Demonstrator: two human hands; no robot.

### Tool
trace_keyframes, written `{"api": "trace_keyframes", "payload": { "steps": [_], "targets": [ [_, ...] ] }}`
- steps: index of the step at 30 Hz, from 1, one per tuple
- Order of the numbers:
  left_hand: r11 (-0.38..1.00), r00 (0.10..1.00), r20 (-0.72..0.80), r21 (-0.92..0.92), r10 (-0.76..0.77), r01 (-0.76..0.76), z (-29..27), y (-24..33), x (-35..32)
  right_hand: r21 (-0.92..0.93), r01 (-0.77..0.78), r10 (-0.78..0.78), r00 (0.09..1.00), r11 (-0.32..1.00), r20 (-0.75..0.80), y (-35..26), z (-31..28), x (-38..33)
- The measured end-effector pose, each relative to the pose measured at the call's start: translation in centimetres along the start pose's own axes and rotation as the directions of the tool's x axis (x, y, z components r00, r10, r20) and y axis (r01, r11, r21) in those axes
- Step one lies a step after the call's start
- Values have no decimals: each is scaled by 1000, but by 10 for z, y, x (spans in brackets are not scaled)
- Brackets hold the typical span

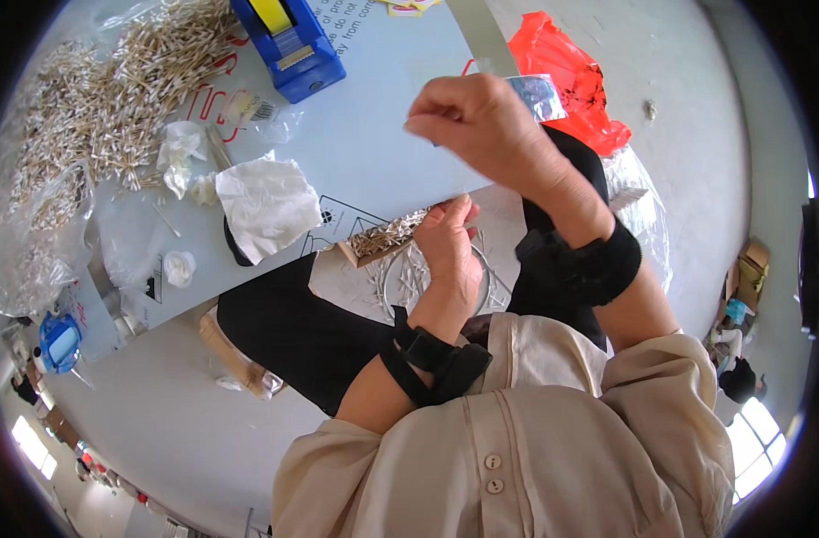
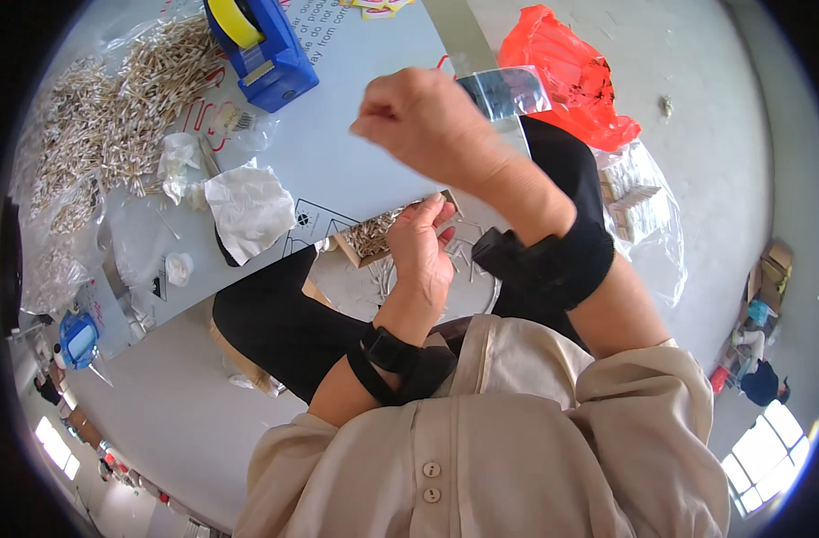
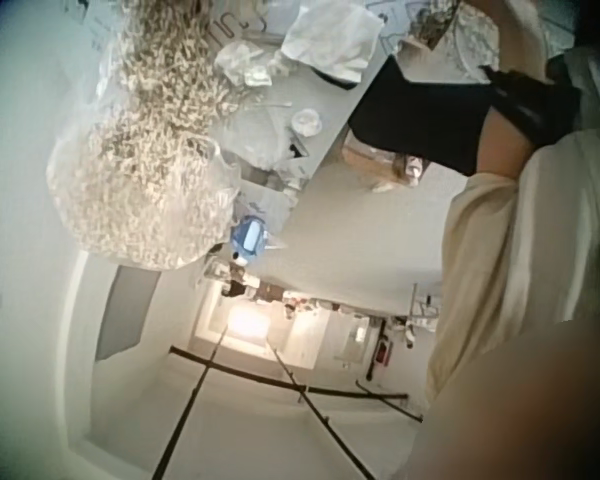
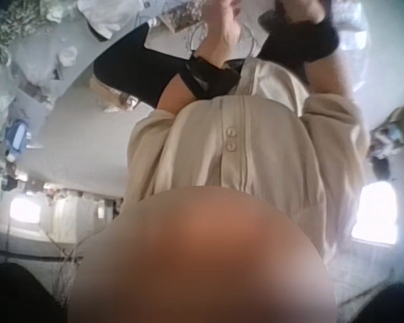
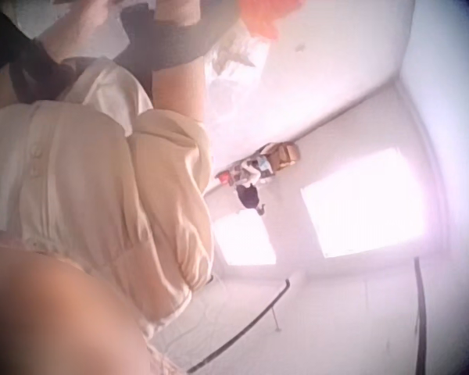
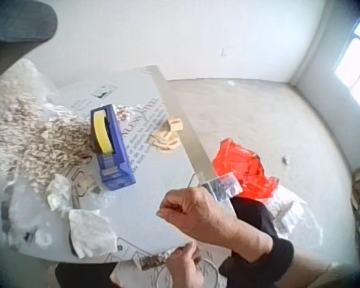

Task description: Packaging small metal components by placing them on adhesive strips and cutting the strips to size.

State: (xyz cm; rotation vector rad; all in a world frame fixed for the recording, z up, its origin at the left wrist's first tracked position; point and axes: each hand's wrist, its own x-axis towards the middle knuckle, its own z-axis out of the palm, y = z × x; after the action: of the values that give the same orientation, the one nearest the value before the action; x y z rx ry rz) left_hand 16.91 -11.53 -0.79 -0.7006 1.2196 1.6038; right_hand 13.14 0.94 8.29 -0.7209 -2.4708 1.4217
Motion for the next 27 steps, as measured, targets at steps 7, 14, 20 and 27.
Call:
{"api": "trace_keyframes", "payload": {
  "steps": [7,14,20,27],
  "targets": [
    [996,998,-42,81,47,-44,4,1,-4,-528,-138,216,972,838,89,52,-16,-37],
    [995,998,-23,87,56,-54,-2,-2,2,-665,-304,430,902,683,30,55,-4,-45],
    [996,997,-39,65,63,-61,1,-2,0,-658,-277,430,899,701,79,58,-11,-41],
    [992,998,-16,107,68,-66,0,-1,0,-647,-225,398,908,729,133,63,-14,-38]
  ]
}}
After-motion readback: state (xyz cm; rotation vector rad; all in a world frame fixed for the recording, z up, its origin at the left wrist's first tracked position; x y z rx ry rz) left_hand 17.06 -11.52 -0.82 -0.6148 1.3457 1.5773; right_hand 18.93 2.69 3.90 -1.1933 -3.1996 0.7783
